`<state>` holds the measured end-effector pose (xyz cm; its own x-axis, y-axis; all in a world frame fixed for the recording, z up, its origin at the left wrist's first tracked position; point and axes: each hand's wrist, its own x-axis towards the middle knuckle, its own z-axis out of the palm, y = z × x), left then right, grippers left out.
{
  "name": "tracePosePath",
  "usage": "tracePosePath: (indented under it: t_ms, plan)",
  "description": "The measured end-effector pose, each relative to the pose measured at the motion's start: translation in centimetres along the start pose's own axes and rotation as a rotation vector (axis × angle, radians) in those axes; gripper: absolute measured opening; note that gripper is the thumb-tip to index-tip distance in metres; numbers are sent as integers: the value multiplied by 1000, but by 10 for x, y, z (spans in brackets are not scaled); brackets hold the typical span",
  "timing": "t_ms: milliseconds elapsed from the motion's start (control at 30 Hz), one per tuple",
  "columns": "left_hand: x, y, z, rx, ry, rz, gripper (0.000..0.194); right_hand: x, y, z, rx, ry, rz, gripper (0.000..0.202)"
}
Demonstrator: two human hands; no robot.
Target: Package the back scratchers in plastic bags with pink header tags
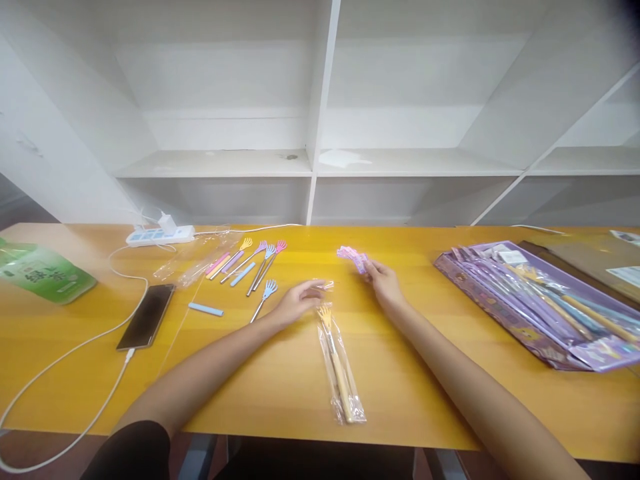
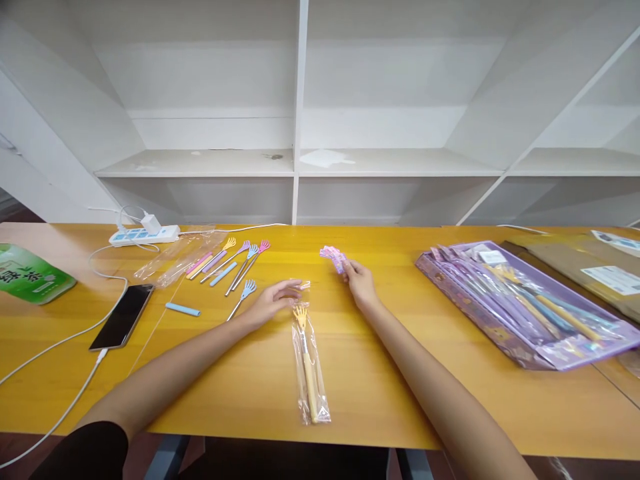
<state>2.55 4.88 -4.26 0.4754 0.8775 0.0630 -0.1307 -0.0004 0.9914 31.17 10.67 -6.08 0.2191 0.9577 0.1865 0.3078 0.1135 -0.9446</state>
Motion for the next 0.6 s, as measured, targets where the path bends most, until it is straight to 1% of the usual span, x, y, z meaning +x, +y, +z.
tracePosePath:
  t_ms: [100,167,233,300,367,467,533,600]
  plan:
    - [1,3,-1,-223,7,-97,46,-37,-9,20,125,-80,-22,57]
    - [2,7,-2,-321,9,-151,44,-56,-16,31,197,-135,-30,55]
    - [2,10,-2,-370,-11,-178,43,-68,-23,37,262,-196,-59,48]
    - [3,14,-3,-412,-52,-192,44,-76,-30,38,275,-228,-122,39]
    - [3,16,-3,-451,-100,-201,44,-80,-35,36,223,-201,-192,34]
    - [2,15,-4,-480,-144,-198,48,-80,-38,31,115,-119,-260,31]
    - [2,13,-5,-492,-152,-188,51,-78,-38,28,76,-84,-269,30]
    - [3,11,-7,-507,-158,-179,54,-77,-37,27,81,-77,-255,30]
